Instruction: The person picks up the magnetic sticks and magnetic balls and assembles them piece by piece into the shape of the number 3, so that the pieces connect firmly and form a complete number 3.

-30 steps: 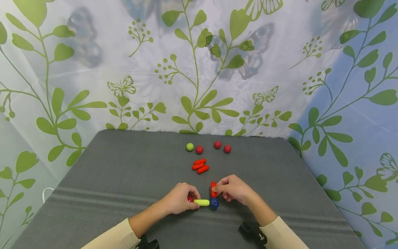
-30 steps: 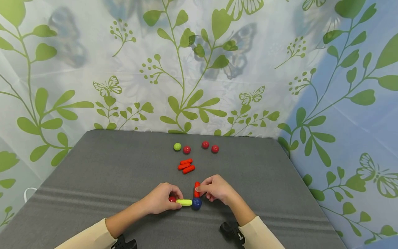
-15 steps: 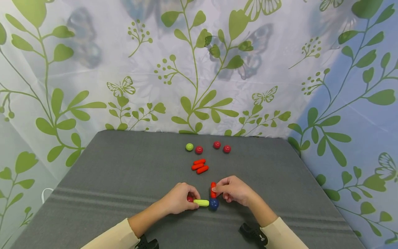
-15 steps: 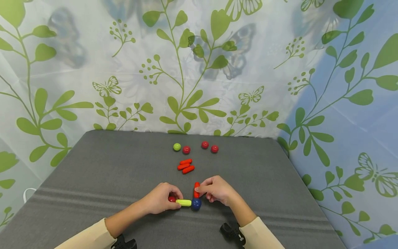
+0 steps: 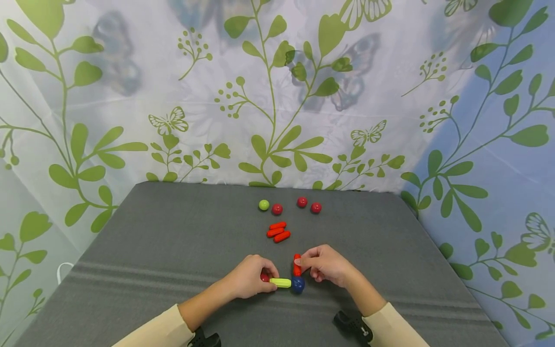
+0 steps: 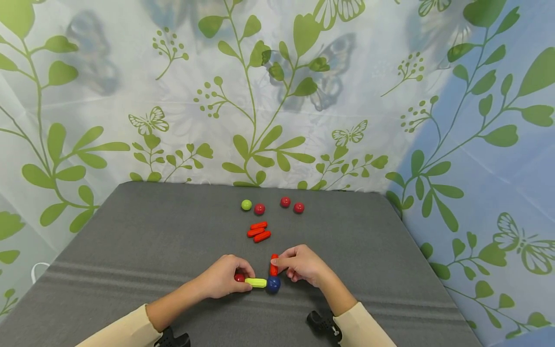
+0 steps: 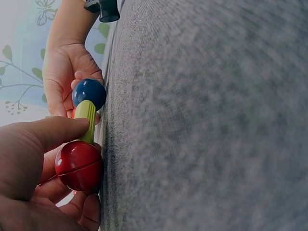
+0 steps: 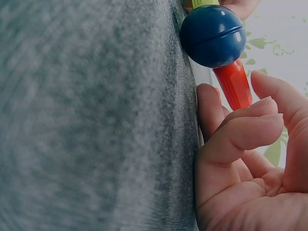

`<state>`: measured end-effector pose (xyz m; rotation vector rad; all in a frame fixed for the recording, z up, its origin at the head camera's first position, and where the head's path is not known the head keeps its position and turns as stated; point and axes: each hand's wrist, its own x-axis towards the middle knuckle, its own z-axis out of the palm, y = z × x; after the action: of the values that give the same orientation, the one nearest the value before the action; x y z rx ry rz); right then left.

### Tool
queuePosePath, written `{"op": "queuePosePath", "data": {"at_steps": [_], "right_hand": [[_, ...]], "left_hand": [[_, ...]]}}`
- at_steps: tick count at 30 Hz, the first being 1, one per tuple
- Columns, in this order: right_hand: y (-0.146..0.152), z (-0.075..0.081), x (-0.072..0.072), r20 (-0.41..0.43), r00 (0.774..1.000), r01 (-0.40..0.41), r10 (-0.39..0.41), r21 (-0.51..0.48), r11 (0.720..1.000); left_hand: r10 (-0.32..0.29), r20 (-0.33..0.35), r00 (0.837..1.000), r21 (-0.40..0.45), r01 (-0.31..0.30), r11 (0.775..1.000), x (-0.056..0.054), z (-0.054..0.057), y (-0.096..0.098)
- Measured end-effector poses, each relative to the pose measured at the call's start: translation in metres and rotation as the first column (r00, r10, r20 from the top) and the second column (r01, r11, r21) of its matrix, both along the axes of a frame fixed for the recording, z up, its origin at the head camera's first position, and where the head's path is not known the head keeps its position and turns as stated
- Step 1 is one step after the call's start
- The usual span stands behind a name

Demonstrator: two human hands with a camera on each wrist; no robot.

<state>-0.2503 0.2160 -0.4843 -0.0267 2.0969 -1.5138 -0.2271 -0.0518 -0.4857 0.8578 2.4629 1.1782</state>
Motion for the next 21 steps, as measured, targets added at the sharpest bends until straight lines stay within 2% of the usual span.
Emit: {"op": "queuePosePath", "data": {"at_steps": [11, 21], "right_hand": [[0.003, 0.0, -0.001, -0.031, 0.999, 0.008, -0.008, 0.018, 1.0], [0.011, 0.0, -0.008, -0.067, 0.995, 0.072, -0.07, 0.035, 0.997]], "left_hand": [[0.001, -0.001, 1.0, -0.003, -0.001, 1.0, 0.001, 0.001, -0.001], [0.0, 0.021, 1.0, -0.011, 0.001, 1.0, -0.001, -0.001, -0.001]]}}
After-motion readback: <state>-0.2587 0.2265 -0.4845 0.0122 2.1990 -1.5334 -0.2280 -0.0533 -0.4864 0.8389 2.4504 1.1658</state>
